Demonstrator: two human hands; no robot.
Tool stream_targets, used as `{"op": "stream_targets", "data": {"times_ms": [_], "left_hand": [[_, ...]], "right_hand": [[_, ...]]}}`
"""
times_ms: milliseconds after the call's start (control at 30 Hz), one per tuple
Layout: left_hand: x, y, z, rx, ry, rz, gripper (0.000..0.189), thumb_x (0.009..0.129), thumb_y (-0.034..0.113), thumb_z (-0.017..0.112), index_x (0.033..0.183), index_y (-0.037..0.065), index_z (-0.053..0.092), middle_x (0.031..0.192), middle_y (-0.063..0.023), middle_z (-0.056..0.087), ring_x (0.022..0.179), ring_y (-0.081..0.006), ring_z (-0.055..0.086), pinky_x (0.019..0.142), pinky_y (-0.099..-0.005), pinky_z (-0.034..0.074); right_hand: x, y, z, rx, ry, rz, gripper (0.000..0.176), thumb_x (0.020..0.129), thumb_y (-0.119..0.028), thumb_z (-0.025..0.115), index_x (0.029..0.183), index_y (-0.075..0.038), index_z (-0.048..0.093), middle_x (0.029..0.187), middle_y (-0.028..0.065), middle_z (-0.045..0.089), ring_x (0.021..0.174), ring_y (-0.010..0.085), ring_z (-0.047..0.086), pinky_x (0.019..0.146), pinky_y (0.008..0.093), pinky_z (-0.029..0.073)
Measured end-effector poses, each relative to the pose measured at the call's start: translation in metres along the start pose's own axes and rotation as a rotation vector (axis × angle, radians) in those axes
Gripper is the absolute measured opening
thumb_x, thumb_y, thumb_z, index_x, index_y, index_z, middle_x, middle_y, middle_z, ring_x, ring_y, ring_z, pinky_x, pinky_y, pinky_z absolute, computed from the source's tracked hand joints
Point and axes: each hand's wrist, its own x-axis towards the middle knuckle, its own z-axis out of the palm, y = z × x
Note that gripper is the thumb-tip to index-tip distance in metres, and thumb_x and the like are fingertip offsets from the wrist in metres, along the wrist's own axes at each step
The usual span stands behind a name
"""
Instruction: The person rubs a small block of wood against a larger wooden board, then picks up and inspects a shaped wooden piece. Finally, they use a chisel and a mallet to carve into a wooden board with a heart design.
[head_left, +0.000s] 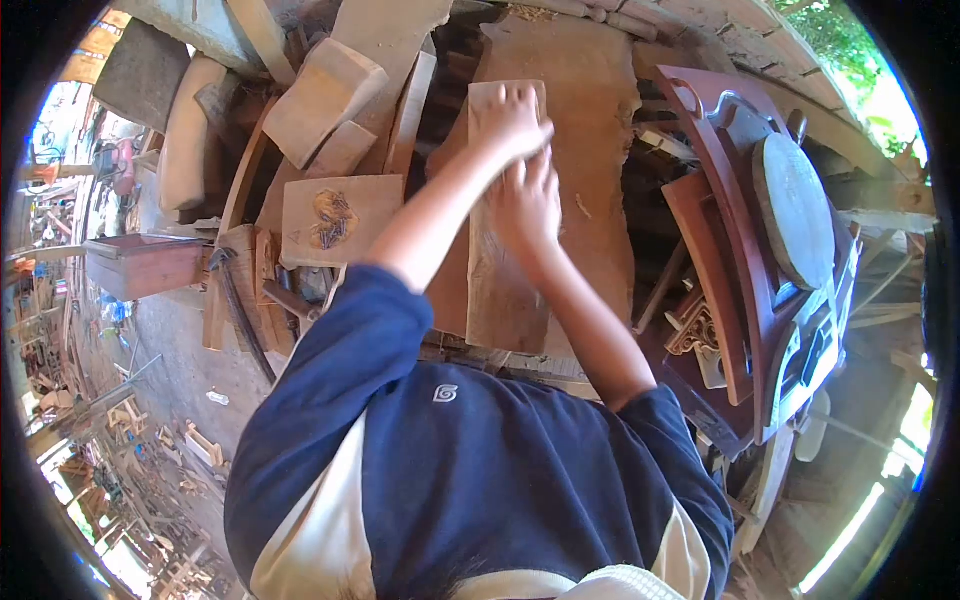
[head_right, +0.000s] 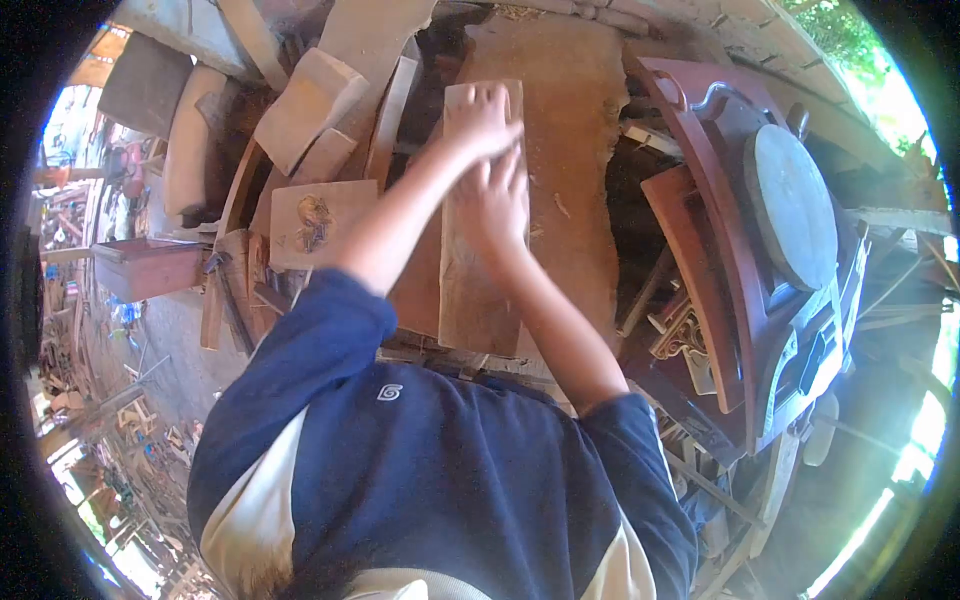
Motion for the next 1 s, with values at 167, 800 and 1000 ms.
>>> {"op": "stream_targets", "data": {"times_ms": [167, 800, 1000], "left_hand": [[-0.216, 0.025, 0.016, -0.138, 0.014, 0.180, 0.079, 0.084, 0.038, 0.065, 0.145, -0.002, 0.033, 0.144, -0.0254, 0.040, 0.133, -0.0472, 0.034, 0.112, -0.0569, 0.029], [0.051, -0.023, -0.011, -0.179, 0.098, 0.034, 0.053, 0.086, 0.047, 0.059, 0.121, 0.008, 0.053, 0.128, -0.0179, 0.055, 0.123, -0.0367, 0.049, 0.103, -0.0519, 0.041], [-0.191, -0.004, 0.025, -0.279, 0.208, 0.216, 0.062, 0.084, 0.032, 0.067, 0.131, -0.001, 0.047, 0.131, -0.0227, 0.047, 0.126, -0.0417, 0.042, 0.104, -0.0544, 0.035]], "right_hand": [[-0.188, -0.012, -0.060, 0.335, -0.085, 0.000, 0.055, 0.077, -0.024, 0.074, 0.116, 0.004, 0.047, 0.132, 0.0374, 0.039, 0.113, 0.0508, 0.053, 0.095, 0.0482, 0.051], [0.071, 0.024, 0.019, 0.333, -0.020, 0.118, 0.115, 0.075, -0.033, 0.075, 0.155, -0.001, -0.001, 0.159, 0.0256, 0.017, 0.142, 0.0417, 0.031, 0.111, 0.0428, 0.039], [-0.165, -0.014, -0.028, 0.561, -0.042, -0.011, 0.107, 0.062, -0.012, 0.079, 0.154, -0.007, 0.025, 0.151, 0.0369, 0.025, 0.135, 0.0517, 0.038, 0.096, 0.0509, 0.052]]}}
